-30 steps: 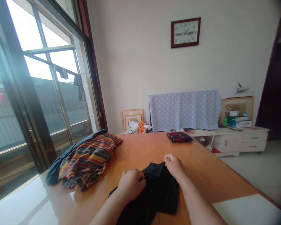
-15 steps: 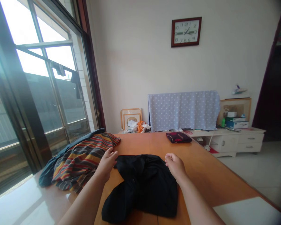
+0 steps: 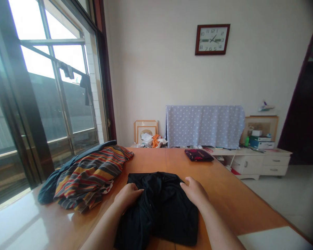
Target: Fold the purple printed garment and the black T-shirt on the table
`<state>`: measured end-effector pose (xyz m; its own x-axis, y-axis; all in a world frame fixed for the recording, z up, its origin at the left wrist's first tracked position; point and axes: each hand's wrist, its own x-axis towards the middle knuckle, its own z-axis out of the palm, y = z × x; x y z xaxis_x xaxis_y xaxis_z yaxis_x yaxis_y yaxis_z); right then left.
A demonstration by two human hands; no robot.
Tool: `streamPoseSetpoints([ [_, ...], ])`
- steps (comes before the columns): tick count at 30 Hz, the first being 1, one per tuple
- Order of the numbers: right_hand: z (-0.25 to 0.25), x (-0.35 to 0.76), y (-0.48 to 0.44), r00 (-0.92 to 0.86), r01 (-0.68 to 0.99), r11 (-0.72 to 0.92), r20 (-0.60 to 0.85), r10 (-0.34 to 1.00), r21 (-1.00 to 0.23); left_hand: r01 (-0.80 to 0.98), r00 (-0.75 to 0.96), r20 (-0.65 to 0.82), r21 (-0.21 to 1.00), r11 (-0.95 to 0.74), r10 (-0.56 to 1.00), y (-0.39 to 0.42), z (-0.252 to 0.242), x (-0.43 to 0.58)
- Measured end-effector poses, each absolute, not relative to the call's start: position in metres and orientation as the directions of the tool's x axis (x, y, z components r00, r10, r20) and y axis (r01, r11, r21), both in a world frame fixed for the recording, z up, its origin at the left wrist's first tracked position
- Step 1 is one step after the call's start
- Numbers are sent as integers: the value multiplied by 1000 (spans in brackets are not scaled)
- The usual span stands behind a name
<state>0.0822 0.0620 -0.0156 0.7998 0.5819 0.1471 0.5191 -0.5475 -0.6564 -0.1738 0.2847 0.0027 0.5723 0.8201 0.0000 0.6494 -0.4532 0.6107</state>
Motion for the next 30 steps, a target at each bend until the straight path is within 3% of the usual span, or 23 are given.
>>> streamPoseSetpoints([
  [6, -18, 78, 64, 807, 521, -671, 48, 589, -528, 623, 545, 129, 598, -503, 829, 291, -4, -163],
  [10, -16, 76, 64, 804, 530, -709, 11, 594, -465, 713, 444, 251, 482, -509, 860, 296, -1, -169],
  [16, -13, 66, 62, 806, 543, -691, 66, 588, -478, 737, 559, 193, 330, -590, 806, 298, -7, -171],
  [21, -14, 55, 67, 792, 584, -670, 142, 594, -459, 643, 627, 229, 387, -660, 745, 303, -12, -169],
  [25, -12, 58, 71, 809, 537, -585, 173, 562, -607, 567, 533, 307, 561, -603, 788, 312, -10, -175],
  [30, -13, 66, 74, 863, 367, -271, 217, 457, -890, 589, 350, 311, 660, -466, 884, 319, 0, -192],
])
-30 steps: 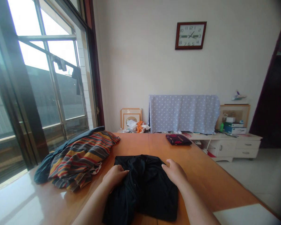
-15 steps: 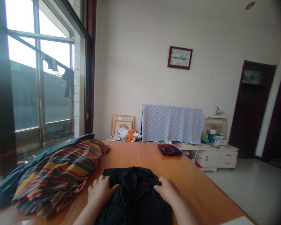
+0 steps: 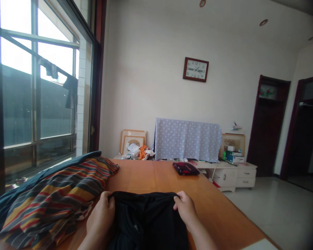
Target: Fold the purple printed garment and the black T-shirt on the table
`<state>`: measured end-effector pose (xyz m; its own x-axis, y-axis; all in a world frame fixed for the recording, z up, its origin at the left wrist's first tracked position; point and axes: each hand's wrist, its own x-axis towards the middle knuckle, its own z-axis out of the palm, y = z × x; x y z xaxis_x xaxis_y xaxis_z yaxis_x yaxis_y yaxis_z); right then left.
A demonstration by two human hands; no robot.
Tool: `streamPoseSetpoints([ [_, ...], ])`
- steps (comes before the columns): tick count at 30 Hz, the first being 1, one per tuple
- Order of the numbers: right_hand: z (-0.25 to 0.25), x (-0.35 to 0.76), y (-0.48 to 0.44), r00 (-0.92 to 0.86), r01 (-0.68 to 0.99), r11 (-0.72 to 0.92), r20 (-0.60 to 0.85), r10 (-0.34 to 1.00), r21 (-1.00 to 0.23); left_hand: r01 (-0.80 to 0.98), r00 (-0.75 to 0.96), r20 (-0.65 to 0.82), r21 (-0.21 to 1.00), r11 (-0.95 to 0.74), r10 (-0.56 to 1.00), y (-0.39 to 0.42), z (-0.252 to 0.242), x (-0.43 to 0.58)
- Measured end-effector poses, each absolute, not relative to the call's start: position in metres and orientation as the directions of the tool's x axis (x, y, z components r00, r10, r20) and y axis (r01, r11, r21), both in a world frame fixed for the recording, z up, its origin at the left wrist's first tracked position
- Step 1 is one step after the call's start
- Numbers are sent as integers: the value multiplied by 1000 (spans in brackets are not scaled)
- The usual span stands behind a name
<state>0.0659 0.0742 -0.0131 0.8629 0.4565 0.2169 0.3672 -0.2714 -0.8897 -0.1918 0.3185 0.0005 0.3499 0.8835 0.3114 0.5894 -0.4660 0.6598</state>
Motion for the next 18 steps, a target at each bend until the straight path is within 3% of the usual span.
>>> streamPoseSetpoints([
  [4, -12, 68, 72, 913, 194, -1, 180, 366, -981, 480, 200, 330, 788, -386, 923, 322, 3, -199],
  [8, -9, 71, 69, 922, 67, 176, 129, 366, -982, 119, 120, 221, 965, -235, 968, 322, -1, -195],
  [11, -8, 73, 69, 913, 37, 276, 145, 381, -960, -55, 141, 219, 975, -213, 965, 321, -3, -191],
  [14, -7, 75, 69, 926, 57, 350, 181, 332, -935, 76, 94, 371, 923, -378, 924, 322, -3, -189],
  [18, -5, 75, 68, 937, 123, 370, 230, 263, -921, 301, 99, 601, 741, -600, 793, 322, -2, -188],
])
